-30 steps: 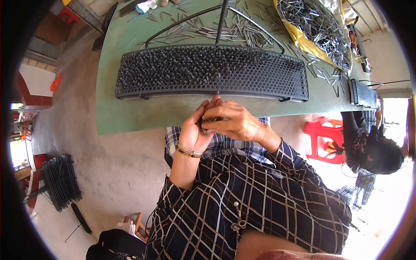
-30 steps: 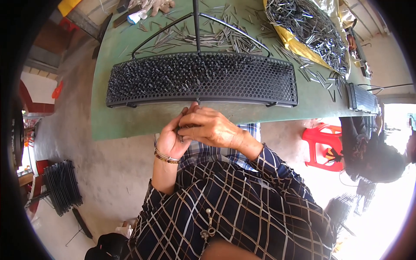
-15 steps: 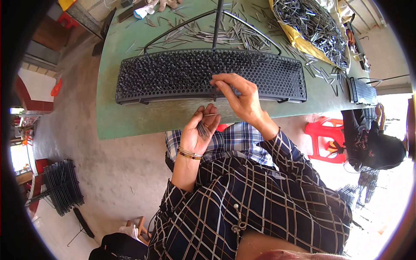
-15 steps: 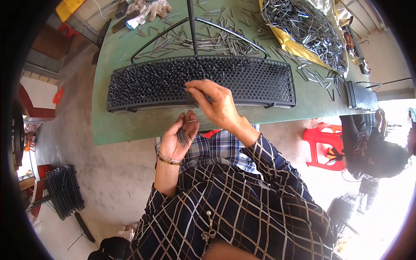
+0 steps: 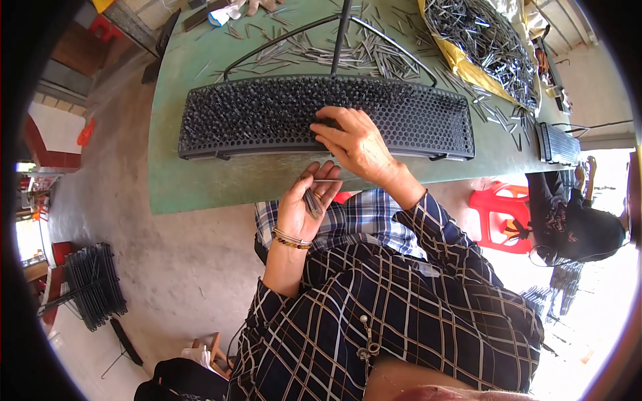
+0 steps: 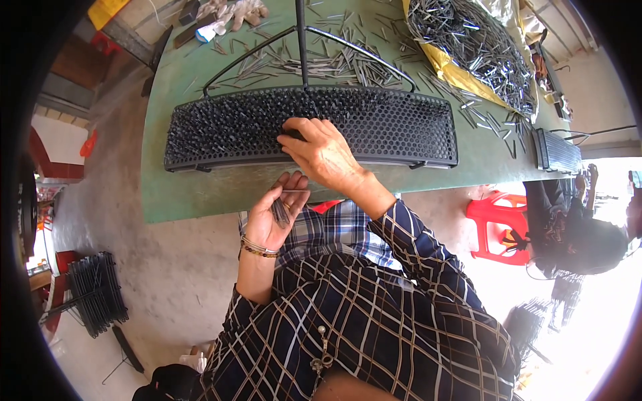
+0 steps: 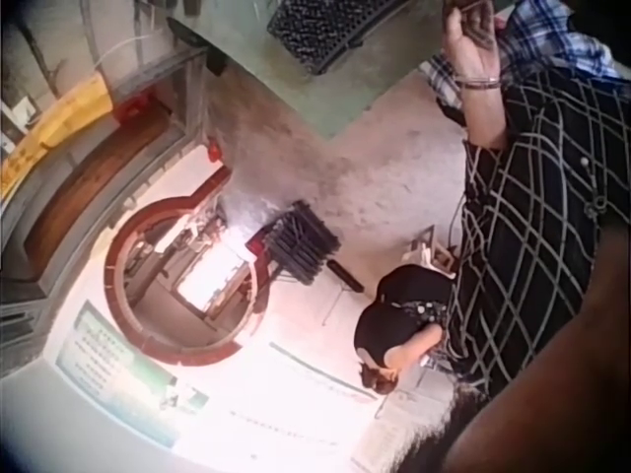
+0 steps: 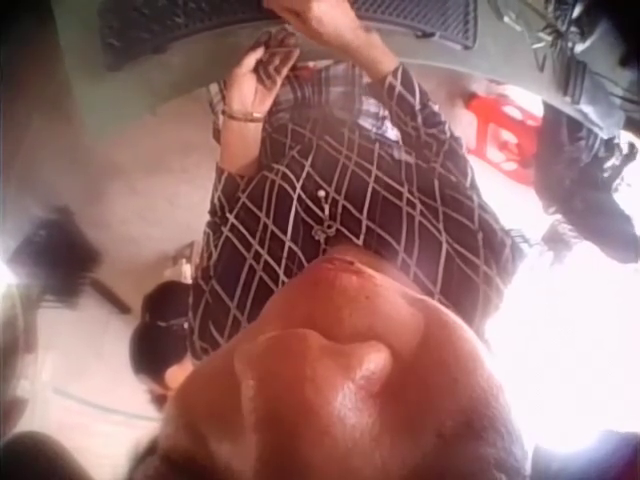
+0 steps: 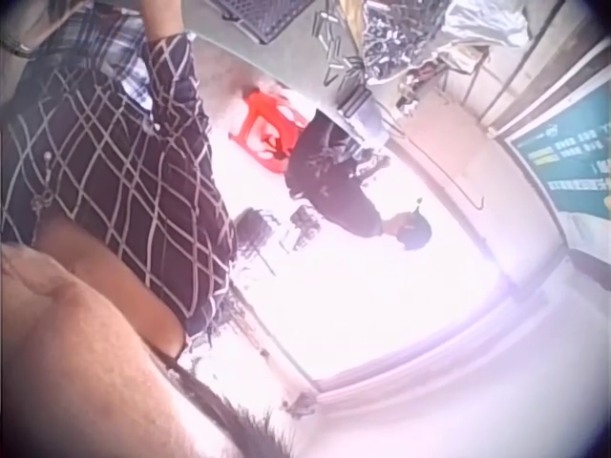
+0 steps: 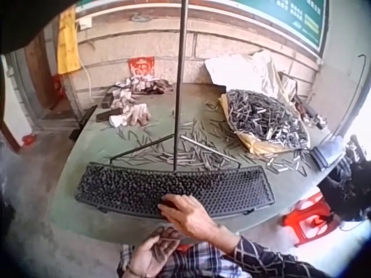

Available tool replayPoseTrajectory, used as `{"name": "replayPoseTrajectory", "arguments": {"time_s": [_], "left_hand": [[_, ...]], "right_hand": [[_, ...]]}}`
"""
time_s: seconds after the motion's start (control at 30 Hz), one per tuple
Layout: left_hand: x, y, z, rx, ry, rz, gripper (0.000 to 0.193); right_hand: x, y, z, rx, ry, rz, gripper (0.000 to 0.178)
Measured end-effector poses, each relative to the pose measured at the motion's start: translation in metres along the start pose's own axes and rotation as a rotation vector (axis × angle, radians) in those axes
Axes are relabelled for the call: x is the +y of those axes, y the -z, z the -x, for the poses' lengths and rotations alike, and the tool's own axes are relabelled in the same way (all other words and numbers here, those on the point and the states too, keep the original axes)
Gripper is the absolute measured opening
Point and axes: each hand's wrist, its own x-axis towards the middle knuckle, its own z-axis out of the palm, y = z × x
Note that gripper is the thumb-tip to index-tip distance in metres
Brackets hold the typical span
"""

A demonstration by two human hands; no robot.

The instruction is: Manually inserting small metal pins into the holes of a perforated mesh sheet on a workbench.

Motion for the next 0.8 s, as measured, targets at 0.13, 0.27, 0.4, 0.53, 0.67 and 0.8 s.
{"name": "replayPoseTrajectory", "arguments": {"time_s": [0.13,0.27,0.4,0.53,0.67,0.8], "left_hand": [[0.005,-0.001,-0.002,0.004,-0.001,0.089,0.027],[0.012,-0.003,-0.004,-0.103,0.08,0.317,0.029],[0.009,0.0,-0.01,-0.317,0.186,0.441,0.029],[0.001,-0.005,-0.011,-0.153,0.118,0.342,0.03],[-0.01,-0.016,-0.008,-0.137,0.147,0.357,0.03],[-0.02,-0.026,-0.008,0.039,0.141,0.084,0.029]], "right_hand": [[-0.002,0.013,-0.001,0.008,-0.041,-0.038,0.023],[-0.017,0.034,0.011,-0.244,-0.079,-0.502,0.031],[-0.013,0.031,0.025,-0.282,-0.068,-0.634,0.026],[-0.022,0.039,0.029,-0.273,0.014,-0.424,0.02],[-0.018,0.032,0.038,-0.03,-0.161,-0.426,0.016],[-0.007,0.047,0.018,0.194,-0.289,-0.255,0.011]]}}
